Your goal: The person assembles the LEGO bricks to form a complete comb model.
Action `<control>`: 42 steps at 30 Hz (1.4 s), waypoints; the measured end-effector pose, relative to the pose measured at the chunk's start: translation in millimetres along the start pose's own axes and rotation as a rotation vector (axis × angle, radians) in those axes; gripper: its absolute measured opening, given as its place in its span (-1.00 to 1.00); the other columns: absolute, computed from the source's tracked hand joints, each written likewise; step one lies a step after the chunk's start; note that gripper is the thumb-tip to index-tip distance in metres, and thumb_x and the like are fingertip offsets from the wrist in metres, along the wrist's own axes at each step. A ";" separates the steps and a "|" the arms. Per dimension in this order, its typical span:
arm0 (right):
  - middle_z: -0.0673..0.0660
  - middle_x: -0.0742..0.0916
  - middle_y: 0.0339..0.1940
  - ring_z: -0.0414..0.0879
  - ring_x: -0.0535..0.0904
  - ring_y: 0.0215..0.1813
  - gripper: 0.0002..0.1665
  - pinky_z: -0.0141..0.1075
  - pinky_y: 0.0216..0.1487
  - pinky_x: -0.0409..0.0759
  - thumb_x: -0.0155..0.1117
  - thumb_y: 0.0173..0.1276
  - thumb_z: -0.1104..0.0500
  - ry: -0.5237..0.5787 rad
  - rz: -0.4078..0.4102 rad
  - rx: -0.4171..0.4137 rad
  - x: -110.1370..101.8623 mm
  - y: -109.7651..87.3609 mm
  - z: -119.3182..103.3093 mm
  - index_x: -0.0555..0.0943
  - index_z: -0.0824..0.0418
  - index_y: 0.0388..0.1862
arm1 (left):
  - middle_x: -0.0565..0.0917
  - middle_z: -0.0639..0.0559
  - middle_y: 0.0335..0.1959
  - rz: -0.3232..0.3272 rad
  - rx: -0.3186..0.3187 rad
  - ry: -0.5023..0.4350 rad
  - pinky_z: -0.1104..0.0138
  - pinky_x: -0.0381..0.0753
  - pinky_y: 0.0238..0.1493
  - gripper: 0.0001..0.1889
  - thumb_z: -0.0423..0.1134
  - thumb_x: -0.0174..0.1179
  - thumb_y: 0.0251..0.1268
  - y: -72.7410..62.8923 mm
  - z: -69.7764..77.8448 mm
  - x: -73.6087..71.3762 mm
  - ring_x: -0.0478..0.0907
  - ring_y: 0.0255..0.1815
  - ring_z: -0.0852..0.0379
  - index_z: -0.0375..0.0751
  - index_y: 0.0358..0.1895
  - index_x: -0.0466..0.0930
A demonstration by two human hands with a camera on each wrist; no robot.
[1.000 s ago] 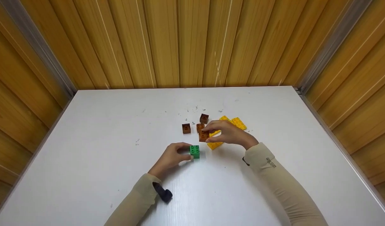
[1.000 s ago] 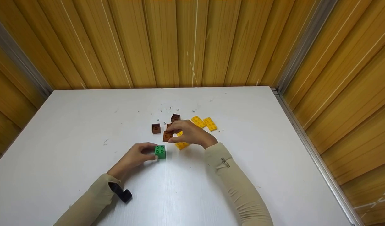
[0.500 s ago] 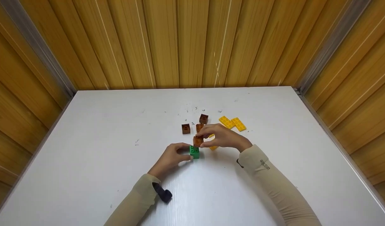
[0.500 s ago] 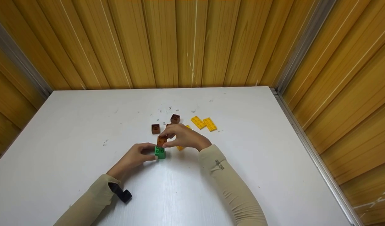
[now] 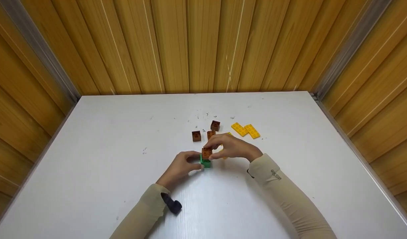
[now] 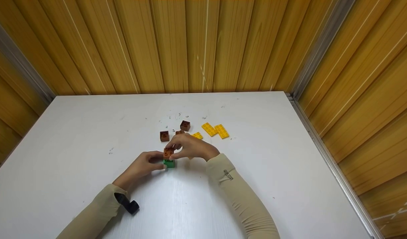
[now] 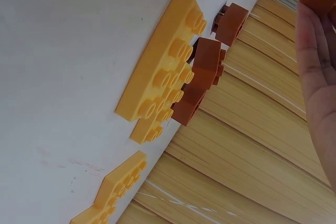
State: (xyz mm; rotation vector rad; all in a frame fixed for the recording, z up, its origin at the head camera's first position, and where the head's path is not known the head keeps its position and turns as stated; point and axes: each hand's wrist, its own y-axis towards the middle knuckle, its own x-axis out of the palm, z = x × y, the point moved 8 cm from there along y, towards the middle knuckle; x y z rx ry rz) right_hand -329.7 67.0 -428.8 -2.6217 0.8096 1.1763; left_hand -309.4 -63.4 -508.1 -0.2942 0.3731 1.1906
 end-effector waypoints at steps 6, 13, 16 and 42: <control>0.14 0.69 0.00 0.06 0.62 -0.02 -0.59 0.00 0.07 0.59 0.37 0.25 0.15 0.005 -0.027 0.012 5.9 0.1 3.2 0.63 0.24 0.07 | 0.68 -0.01 0.03 -0.003 -0.006 -0.017 0.09 0.43 0.26 -0.60 -0.31 0.33 0.10 0.1 -0.2 1.1 0.55 0.14 0.03 -0.17 0.07 0.62; 0.15 0.68 0.01 0.06 0.61 -0.01 -0.59 -0.01 0.07 0.59 0.38 0.25 0.14 0.001 -0.028 0.020 8.5 -0.3 6.3 0.63 0.25 0.06 | 0.68 -0.02 0.03 0.001 -0.017 -0.011 0.09 0.44 0.26 -0.60 -0.32 0.34 0.10 -0.3 0.6 1.1 0.55 0.13 0.01 -0.18 0.07 0.62; 0.16 0.68 0.00 0.04 0.61 -0.02 -0.59 -0.02 0.07 0.59 0.38 0.25 0.14 0.005 -0.030 0.013 9.3 0.4 6.1 0.62 0.26 0.05 | 0.68 -0.03 0.03 0.001 -0.009 -0.007 0.08 0.43 0.27 -0.60 -0.32 0.34 0.10 -0.2 1.5 1.0 0.55 0.15 0.00 -0.19 0.07 0.62; 0.21 0.66 -0.05 0.10 0.62 -0.03 -0.66 0.01 0.08 0.58 0.42 0.19 0.22 0.003 -0.058 0.079 11.4 6.0 4.9 0.62 0.30 -0.06 | 0.68 -0.08 0.03 0.011 0.017 0.004 0.08 0.48 0.22 -0.61 -0.29 0.36 0.12 0.3 3.0 -0.2 0.56 0.14 -0.03 -0.21 0.07 0.63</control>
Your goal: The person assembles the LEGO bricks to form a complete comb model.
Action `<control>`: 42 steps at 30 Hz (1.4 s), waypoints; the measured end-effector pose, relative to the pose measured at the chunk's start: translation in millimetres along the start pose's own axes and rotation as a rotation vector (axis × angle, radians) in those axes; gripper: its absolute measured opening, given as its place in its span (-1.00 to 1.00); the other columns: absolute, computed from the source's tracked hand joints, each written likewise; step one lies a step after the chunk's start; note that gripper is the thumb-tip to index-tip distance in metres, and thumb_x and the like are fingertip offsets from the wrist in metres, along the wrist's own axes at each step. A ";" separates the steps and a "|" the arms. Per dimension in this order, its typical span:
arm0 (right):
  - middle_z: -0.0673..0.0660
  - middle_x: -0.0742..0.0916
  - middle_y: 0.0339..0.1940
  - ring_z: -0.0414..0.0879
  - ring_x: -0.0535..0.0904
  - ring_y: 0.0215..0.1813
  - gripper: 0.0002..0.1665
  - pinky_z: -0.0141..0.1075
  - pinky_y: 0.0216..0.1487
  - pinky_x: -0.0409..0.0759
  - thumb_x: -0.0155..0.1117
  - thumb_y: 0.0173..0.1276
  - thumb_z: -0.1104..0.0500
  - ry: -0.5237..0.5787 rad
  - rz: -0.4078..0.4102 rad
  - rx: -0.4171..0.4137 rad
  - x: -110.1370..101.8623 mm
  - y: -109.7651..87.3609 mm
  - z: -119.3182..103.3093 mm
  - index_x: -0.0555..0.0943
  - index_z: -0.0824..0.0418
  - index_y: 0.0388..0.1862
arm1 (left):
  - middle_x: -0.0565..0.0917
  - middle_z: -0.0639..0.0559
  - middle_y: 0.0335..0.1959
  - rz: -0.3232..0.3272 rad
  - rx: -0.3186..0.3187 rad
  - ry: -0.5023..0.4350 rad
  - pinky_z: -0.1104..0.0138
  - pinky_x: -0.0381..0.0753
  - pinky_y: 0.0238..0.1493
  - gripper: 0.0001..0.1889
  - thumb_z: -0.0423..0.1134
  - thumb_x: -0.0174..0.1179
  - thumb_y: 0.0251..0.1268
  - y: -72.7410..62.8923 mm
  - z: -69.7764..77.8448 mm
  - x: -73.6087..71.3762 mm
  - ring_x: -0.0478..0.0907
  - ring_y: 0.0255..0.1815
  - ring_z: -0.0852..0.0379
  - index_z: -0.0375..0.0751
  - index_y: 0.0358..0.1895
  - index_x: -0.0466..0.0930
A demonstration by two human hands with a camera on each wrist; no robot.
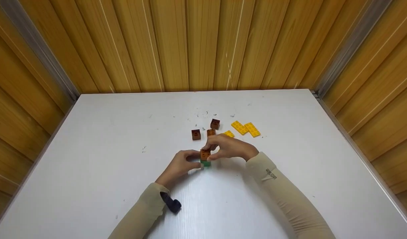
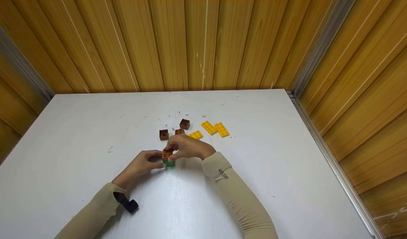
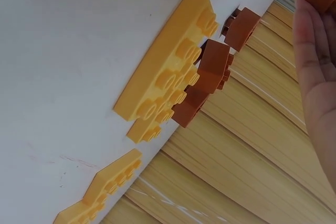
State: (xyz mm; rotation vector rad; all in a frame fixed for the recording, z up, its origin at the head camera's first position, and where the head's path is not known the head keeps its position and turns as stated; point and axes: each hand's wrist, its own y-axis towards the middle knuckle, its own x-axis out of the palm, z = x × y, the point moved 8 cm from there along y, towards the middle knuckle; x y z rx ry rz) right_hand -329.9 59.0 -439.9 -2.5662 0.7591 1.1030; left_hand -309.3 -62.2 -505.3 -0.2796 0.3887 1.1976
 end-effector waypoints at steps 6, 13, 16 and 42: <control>0.19 0.67 -0.08 0.16 0.62 -0.02 -0.63 0.01 0.07 0.58 0.42 0.18 0.22 -0.019 -0.014 0.026 -0.5 2.4 -2.1 0.63 0.29 -0.03 | 0.69 -0.07 0.02 -0.003 -0.028 0.000 0.06 0.47 0.23 -0.61 -0.27 0.36 0.12 0.6 -2.3 0.1 0.56 0.13 -0.02 -0.20 0.07 0.63; 0.14 0.67 -0.11 0.14 0.61 -0.04 -0.65 -0.18 0.03 0.61 0.45 0.16 0.18 -0.062 -0.025 0.063 -1.2 4.3 -3.0 0.64 0.25 -0.06 | 0.68 -0.05 0.02 -0.006 -0.034 -0.001 0.08 0.49 0.21 -0.61 -0.29 0.36 0.12 0.4 -1.3 0.2 0.56 0.12 0.00 -0.20 0.07 0.63; 0.14 0.66 -0.11 0.15 0.61 -0.03 -0.64 -0.12 0.05 0.61 0.45 0.16 0.19 -0.056 -0.030 0.078 -0.3 5.4 -2.4 0.64 0.25 -0.06 | 0.69 -0.04 0.02 -0.006 -0.040 -0.003 0.09 0.48 0.22 -0.61 -0.28 0.36 0.12 -0.1 -1.5 -0.3 0.57 0.12 0.00 -0.18 0.07 0.63; 0.14 0.69 -0.07 0.08 0.63 -0.02 -0.64 -0.03 0.11 0.58 0.42 0.17 0.26 0.014 -0.046 0.067 0.5 5.8 3.1 0.61 0.25 -0.03 | 0.69 -0.01 -0.01 -0.008 -0.036 -0.018 0.08 0.44 0.26 -0.62 -0.30 0.36 0.10 -0.8 -1.1 0.4 0.56 0.11 0.02 -0.16 0.05 0.63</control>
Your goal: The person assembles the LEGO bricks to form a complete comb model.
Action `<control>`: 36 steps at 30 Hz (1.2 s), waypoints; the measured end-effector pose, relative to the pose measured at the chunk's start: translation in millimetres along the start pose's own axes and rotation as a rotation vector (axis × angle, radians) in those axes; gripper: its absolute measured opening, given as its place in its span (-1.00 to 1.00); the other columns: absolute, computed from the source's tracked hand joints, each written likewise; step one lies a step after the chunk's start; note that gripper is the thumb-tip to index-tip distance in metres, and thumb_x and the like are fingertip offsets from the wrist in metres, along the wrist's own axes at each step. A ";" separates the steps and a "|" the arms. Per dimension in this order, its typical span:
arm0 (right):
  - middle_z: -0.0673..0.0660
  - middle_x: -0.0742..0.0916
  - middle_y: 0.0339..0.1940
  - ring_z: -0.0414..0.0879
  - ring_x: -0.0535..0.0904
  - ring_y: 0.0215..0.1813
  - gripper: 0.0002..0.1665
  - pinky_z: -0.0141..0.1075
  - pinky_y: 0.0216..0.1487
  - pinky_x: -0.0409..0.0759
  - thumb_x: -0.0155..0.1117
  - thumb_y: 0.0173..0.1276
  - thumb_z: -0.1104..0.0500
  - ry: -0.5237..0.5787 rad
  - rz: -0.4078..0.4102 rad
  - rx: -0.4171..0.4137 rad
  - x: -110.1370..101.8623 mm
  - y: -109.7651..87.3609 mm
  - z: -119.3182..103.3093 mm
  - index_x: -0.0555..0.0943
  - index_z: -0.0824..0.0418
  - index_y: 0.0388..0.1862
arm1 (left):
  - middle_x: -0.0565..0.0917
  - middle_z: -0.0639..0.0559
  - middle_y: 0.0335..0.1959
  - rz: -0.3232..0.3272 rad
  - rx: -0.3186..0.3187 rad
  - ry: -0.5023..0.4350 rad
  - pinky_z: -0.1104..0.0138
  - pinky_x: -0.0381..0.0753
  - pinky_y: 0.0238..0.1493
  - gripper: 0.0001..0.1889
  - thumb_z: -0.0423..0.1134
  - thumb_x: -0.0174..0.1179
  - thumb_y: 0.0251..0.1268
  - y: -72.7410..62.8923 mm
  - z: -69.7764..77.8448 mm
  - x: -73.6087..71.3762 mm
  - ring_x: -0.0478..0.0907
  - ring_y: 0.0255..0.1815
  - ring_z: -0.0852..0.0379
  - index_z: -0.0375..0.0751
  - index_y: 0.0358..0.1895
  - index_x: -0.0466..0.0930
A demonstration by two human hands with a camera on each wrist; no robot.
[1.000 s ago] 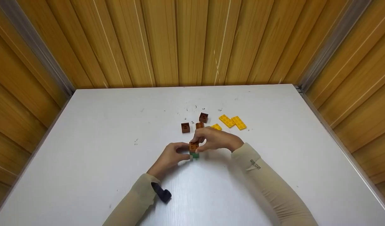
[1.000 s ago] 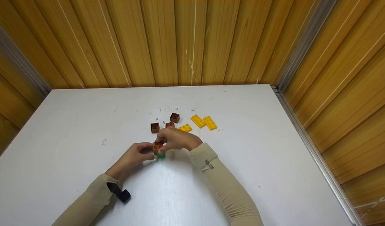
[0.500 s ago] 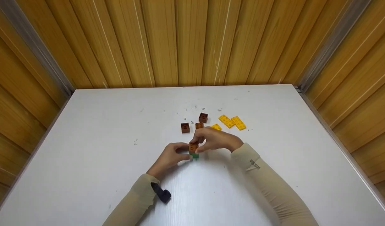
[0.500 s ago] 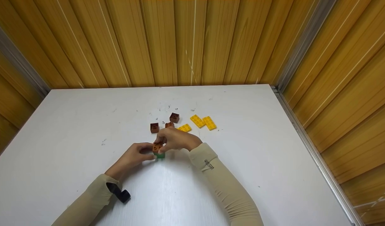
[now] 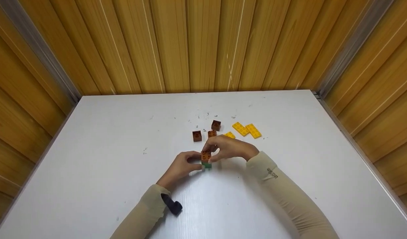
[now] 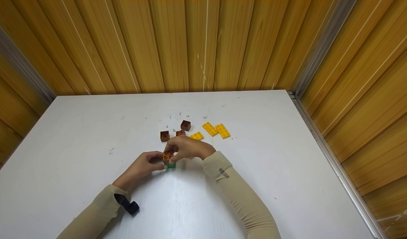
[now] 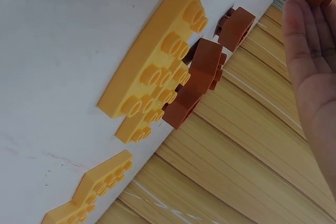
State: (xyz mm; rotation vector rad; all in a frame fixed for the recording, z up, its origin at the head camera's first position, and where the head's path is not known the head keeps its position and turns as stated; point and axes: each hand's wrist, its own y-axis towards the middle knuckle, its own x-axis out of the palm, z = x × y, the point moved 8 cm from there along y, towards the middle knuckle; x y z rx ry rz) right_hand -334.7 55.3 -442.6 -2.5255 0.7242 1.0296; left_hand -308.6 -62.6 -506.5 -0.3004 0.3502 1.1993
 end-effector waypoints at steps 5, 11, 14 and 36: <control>0.11 0.70 -0.04 -0.04 0.63 0.02 -0.61 -0.08 0.15 0.57 0.42 0.18 0.25 -0.002 -0.003 0.004 0.2 -2.5 0.4 0.61 0.23 0.01 | 0.69 0.00 -0.03 0.005 0.009 -0.021 0.09 0.44 0.25 -0.62 -0.32 0.36 0.09 0.3 -0.4 0.5 0.57 0.08 0.03 -0.14 0.04 0.62; 0.11 0.69 0.01 0.02 0.62 0.07 -0.56 -0.09 0.17 0.56 0.43 0.18 0.19 -0.019 -0.007 -0.027 -4.4 -5.6 0.6 0.62 0.20 0.05 | 0.70 0.01 -0.05 0.005 0.008 -0.043 0.10 0.46 0.23 -0.64 -0.32 0.37 0.10 1.8 -2.2 0.9 0.59 0.05 0.06 -0.13 0.01 0.61; 0.12 0.68 0.03 0.07 0.61 0.09 -0.54 -0.05 0.17 0.55 0.44 0.18 0.13 -0.028 0.004 -0.039 -9.5 -8.0 2.2 0.62 0.20 0.06 | 0.70 -0.01 -0.05 0.003 0.012 -0.047 0.11 0.46 0.23 -0.64 -0.33 0.37 0.10 2.4 -2.5 1.0 0.60 0.05 0.05 -0.15 0.02 0.60; 0.28 0.66 0.11 0.17 0.55 0.20 -0.52 0.07 0.23 0.48 0.37 0.25 0.15 -0.012 0.026 0.048 -27.1 -25.8 40.5 0.58 0.32 0.11 | 0.67 -0.05 0.01 0.009 -0.036 -0.035 0.09 0.46 0.23 -0.62 -0.32 0.38 0.10 1.9 -4.4 0.3 0.58 0.08 0.02 -0.19 0.03 0.60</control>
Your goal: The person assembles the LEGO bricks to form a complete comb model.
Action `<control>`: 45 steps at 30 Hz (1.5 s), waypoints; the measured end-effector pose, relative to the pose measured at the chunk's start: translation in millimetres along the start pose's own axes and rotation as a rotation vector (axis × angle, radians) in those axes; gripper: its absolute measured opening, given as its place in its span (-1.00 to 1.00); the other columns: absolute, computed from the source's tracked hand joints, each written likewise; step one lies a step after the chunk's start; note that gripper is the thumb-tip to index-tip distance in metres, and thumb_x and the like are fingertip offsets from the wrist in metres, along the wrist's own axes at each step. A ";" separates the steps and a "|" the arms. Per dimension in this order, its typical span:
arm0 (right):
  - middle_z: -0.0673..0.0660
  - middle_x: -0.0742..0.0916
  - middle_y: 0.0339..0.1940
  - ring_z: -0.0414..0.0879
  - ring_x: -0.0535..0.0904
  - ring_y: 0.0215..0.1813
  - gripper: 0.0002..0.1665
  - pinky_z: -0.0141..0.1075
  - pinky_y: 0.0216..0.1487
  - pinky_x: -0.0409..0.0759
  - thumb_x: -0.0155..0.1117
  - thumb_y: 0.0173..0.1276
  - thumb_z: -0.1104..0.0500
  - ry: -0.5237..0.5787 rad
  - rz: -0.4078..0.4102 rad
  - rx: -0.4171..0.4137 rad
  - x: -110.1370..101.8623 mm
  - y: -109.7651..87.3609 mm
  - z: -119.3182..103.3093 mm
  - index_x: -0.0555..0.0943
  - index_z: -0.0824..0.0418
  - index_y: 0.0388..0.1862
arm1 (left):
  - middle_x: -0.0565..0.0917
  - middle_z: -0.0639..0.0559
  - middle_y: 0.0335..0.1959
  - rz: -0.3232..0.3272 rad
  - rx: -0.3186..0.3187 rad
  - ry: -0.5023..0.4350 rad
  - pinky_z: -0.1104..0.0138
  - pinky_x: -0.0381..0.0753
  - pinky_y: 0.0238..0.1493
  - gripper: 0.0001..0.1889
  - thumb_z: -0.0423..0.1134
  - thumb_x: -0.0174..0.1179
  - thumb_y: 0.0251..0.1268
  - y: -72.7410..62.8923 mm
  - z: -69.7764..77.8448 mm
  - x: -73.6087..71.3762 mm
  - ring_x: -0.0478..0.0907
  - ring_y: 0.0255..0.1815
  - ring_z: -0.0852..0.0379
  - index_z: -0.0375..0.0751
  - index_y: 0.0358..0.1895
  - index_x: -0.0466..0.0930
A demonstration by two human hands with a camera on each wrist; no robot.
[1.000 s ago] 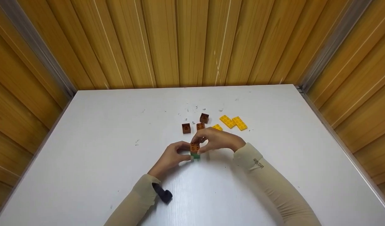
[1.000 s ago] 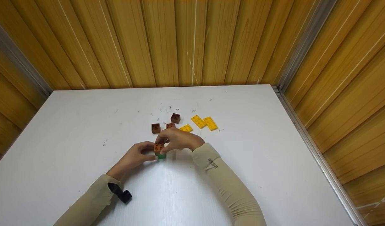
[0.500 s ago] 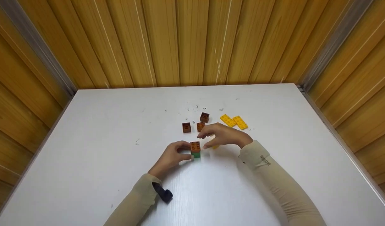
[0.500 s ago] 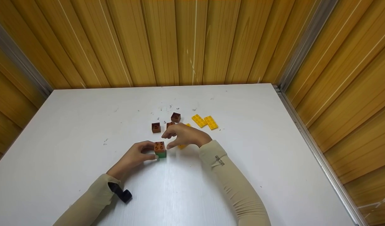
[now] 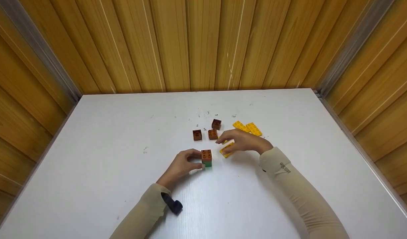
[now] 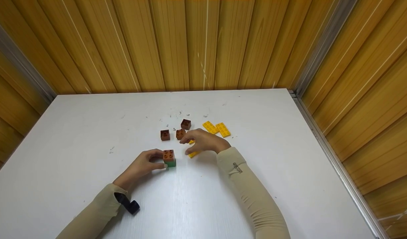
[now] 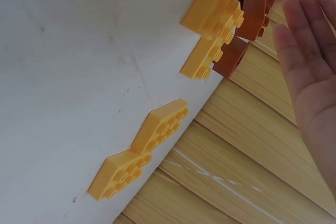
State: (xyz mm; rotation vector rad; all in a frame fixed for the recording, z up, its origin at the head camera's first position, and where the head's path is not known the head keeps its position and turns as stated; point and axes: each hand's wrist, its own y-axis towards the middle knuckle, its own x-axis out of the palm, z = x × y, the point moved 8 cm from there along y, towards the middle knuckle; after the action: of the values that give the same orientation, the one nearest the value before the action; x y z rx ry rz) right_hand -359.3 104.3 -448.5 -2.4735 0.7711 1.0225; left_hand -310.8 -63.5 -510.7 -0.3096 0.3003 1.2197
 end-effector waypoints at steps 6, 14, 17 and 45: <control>0.22 0.67 0.10 0.14 0.54 0.19 -0.52 0.07 0.24 0.46 0.39 0.22 0.14 -0.040 0.017 0.027 -2.7 -5.2 7.9 0.60 0.27 0.11 | 0.67 0.00 0.00 -0.005 -0.031 -0.012 0.10 0.44 0.25 -0.61 -0.26 0.39 0.09 -0.5 -3.5 0.9 0.57 0.09 0.06 -0.13 0.03 0.60; 0.16 0.67 0.13 0.10 0.52 0.23 -0.51 0.03 0.28 0.44 0.43 0.18 0.16 -0.055 0.012 0.075 -0.7 -8.1 21.0 0.61 0.24 0.10 | 0.66 0.07 0.01 -0.002 -0.085 -0.005 0.11 0.42 0.29 -0.61 -0.22 0.40 0.09 -1.0 -7.7 1.8 0.54 0.10 0.08 -0.06 0.03 0.60; 0.17 0.67 0.12 0.10 0.53 0.22 -0.52 0.03 0.29 0.43 0.42 0.18 0.18 -0.054 0.006 0.085 0.5 -8.5 24.3 0.61 0.25 0.10 | 0.66 0.06 0.01 0.002 -0.084 0.005 0.11 0.42 0.29 -0.62 -0.23 0.39 0.09 -1.3 -7.1 1.4 0.55 0.10 0.08 -0.06 0.03 0.61; 0.12 0.66 0.08 0.01 0.54 0.12 -0.56 -0.08 0.23 0.50 0.40 0.20 0.24 -0.154 0.038 0.126 6.3 -11.3 35.3 0.64 0.17 0.09 | 0.66 0.02 0.01 -0.005 -0.053 0.001 0.11 0.45 0.25 -0.62 -0.26 0.39 0.09 -0.2 -4.2 0.6 0.56 0.08 0.06 -0.11 0.03 0.60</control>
State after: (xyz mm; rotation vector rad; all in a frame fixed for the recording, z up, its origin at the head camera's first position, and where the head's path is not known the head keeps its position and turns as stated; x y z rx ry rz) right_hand -367.7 128.9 -475.7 -2.2533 0.8102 1.1265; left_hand -310.6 -64.6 -514.8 -0.3562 0.2686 1.2242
